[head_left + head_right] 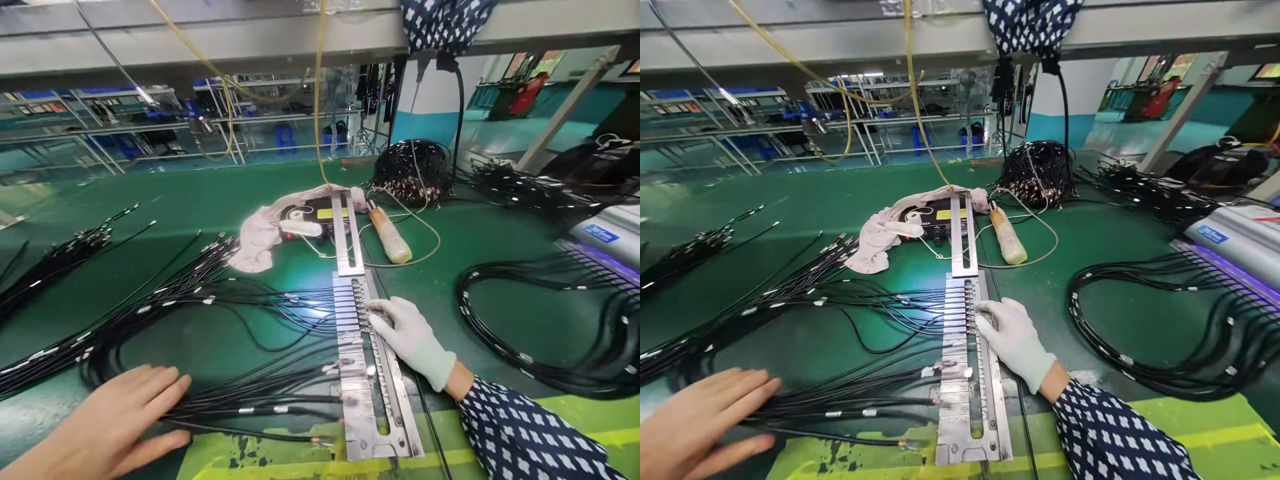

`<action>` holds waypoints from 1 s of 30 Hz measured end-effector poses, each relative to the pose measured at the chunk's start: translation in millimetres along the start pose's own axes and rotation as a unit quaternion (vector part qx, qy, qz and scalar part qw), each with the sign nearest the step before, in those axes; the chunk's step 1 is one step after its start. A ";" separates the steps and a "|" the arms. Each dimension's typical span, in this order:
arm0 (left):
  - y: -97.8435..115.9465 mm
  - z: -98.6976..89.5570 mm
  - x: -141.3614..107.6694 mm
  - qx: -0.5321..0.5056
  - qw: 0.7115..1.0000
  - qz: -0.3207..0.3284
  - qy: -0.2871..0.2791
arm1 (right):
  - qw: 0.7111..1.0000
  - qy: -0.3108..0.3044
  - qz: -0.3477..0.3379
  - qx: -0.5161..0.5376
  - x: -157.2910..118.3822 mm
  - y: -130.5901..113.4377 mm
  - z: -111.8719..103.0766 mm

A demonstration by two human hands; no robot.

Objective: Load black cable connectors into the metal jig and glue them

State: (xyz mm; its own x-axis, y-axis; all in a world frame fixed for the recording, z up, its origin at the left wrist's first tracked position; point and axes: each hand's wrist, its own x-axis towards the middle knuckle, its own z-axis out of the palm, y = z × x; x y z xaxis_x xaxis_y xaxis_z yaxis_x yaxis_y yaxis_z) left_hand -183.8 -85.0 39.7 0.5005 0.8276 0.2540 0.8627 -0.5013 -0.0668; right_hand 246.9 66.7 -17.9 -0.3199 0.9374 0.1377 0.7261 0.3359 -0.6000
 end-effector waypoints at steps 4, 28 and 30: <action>6.9 16.3 23.8 -0.072 0.995 -0.040 -0.063 | 1.000 -0.006 0.001 0.013 1.1 -2.0 -1.4; 114.1 81.3 190.6 -0.266 0.961 0.044 -0.063 | 0.991 -0.002 0.087 0.102 3.4 18.7 -21.9; 117.1 89.4 191.1 -0.223 0.971 0.077 -0.045 | 0.993 0.001 0.068 0.100 2.8 18.1 -23.7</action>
State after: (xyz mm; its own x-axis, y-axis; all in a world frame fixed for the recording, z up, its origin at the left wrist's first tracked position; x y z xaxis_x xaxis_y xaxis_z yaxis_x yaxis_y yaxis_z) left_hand 19.3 37.1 -5.9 0.6419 0.7434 0.1877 0.6708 -0.6631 0.3323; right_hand 273.5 77.7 -9.8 -0.2258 0.9731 0.0460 0.6267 0.1813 -0.7579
